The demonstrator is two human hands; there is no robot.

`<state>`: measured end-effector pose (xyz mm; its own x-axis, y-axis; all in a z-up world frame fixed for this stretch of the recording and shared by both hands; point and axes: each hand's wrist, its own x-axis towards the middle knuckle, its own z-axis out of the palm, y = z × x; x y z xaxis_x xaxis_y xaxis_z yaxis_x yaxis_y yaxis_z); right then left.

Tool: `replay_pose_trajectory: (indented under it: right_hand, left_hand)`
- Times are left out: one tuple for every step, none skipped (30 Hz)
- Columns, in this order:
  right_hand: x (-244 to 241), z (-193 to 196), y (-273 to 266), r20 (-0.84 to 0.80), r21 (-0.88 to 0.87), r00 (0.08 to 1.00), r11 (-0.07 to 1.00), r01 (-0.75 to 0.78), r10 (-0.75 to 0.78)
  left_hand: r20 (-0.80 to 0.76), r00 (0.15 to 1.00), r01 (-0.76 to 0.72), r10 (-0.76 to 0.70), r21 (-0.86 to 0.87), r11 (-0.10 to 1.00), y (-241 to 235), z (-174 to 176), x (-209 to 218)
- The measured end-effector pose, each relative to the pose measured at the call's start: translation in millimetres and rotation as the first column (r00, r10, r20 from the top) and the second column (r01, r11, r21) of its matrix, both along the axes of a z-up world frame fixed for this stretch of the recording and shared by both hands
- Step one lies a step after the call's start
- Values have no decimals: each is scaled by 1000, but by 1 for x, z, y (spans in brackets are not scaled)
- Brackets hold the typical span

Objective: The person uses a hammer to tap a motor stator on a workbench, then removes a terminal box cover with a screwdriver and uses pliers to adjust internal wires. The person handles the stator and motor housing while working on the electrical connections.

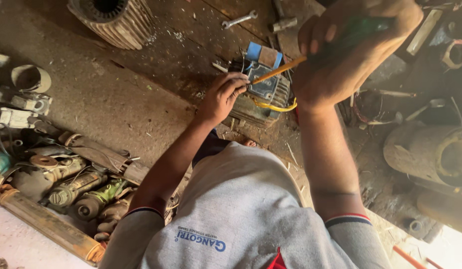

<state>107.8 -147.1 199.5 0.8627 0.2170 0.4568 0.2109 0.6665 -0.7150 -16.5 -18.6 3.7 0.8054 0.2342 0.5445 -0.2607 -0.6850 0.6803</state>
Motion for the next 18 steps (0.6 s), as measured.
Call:
replay_pose_trajectory:
  right_hand:
    - [0, -1, 1, 66, -37, 998, 999, 20, -17]
    - [-3, -3, 3, 124, -52, 991, 997, 53, -46]
    - [-5, -3, 3, 153, -71, 986, 994, 83, -72]
    - [-7, -3, 4, 183, -88, 978, 990, 115, -97]
    - [-9, -1, 5, 189, -106, 974, 984, 144, -122]
    - [-11, 0, 8, 195, -108, 970, 980, 170, -147]
    - [-12, 3, 9, 204, -109, 964, 974, 198, -173]
    - [-13, 4, 12, 212, -94, 957, 970, 223, -199]
    - [-12, 6, 14, 215, -75, 955, 972, 225, -205]
    - [-10, 6, 15, 217, -55, 953, 972, 227, -210]
    - [-9, 5, 16, 214, -34, 957, 978, 206, -194]
    - [-7, 4, 14, 230, -68, 959, 980, 185, -165]
    - [-5, 2, 12, 247, -101, 960, 981, 163, -134]
    - [-2, 1, 7, 275, -187, 958, 972, 142, -87]
    - [1, 1, 5, 245, -219, 969, 973, 78, -23]
    - [5, 3, 4, 212, -250, 977, 968, 16, 39]
    - [10, 8, 3, 125, -224, 985, 971, -85, 116]
    - [14, 12, 6, 56, -186, 983, 969, -163, 176]
  left_hand:
    - [-1, 1000, -2, 2, 7, 1000, 0, 2, 1]
    - [1, 1000, -1, 1, 2, 1000, 1, 4, 1]
    - [-1, 1000, 2, -2, -7, 1000, 0, 5, 0]
    - [-4, 1000, 4, -4, -16, 1000, -1, 5, 0]
    - [0, 1000, 2, -2, -16, 1000, -1, 4, -1]
    - [3, 1000, -1, 1, -17, 1000, -1, 3, -2]
    - [8, 1000, -2, 2, -18, 1000, -2, 1, -1]
    - [2, 1000, -8, 8, -17, 1000, -3, -1, -1]
    - [-2, 1000, -16, 16, -13, 1000, -3, -3, 1]
    - [-6, 1000, -23, 23, -9, 1000, -2, -5, 2]
    - [-1, 1000, -29, 29, -10, 1000, -2, -7, 2]
    - [5, 999, -35, 35, -10, 999, -3, -10, 3]
    - [12, 999, -42, 42, -10, 999, -4, -13, 3]
    - [19, 999, -33, 34, -16, 999, -5, -15, 3]
    - [27, 999, -27, 28, -21, 999, -6, -17, 3]
    - [35, 999, -20, 21, -26, 999, -5, -20, 3]
    - [54, 998, -16, 18, -40, 999, -5, -22, 2]
    - [73, 997, -12, 16, -53, 999, -4, -25, 1]
